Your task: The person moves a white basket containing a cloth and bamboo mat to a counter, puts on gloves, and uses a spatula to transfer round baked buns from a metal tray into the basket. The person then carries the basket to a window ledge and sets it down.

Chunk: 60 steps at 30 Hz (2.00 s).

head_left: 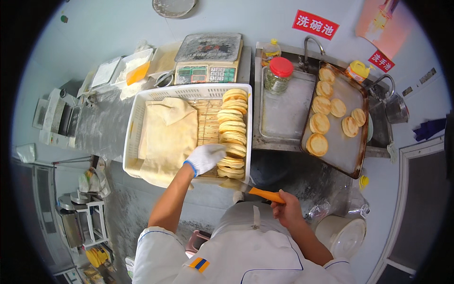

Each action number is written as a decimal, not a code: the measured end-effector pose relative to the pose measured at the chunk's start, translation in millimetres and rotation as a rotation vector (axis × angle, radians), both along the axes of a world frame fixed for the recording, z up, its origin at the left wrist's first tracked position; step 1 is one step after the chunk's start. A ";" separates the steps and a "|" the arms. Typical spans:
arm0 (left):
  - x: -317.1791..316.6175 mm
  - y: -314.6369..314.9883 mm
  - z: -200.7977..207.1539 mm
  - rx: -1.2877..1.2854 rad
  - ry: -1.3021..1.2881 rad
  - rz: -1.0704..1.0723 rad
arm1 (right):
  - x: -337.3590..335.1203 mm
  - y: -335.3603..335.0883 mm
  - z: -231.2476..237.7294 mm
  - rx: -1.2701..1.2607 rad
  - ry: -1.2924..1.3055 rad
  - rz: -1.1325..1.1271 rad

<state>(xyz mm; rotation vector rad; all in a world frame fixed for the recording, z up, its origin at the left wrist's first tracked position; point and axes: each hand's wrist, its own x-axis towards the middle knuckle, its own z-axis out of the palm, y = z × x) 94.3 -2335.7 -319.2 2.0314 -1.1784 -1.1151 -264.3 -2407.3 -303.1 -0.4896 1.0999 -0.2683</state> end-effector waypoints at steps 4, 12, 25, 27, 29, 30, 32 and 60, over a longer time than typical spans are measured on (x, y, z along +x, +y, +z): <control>-2.9 15.2 -26.9 0.080 0.066 0.194 | -2.3 1.3 -0.6 -0.087 -0.060 0.000; -28.6 5.9 -55.8 0.162 0.464 0.288 | -17.3 2.8 23.9 -0.157 0.037 0.071; 12.4 -0.7 -49.9 0.066 0.375 0.411 | -52.7 -22.3 38.8 -0.257 -0.042 -0.118; 35.2 -25.3 -60.6 -0.063 0.408 0.545 | -59.4 -33.6 37.7 -0.261 -0.065 -0.169; 45.4 -65.4 -69.3 -0.224 0.533 0.646 | -69.1 -46.4 32.8 -0.278 -0.120 -0.215; 40.5 -83.5 -75.5 -0.274 0.684 0.732 | -77.9 -52.8 30.2 -0.288 -0.152 -0.230; 39.4 -100.5 -82.6 -0.222 0.861 0.595 | -97.0 -72.5 21.8 -0.301 -0.177 -0.334; -445.2 -638.2 -36.8 -0.485 -0.660 -0.616 | -337.8 -388.2 -54.5 -0.686 0.593 -0.331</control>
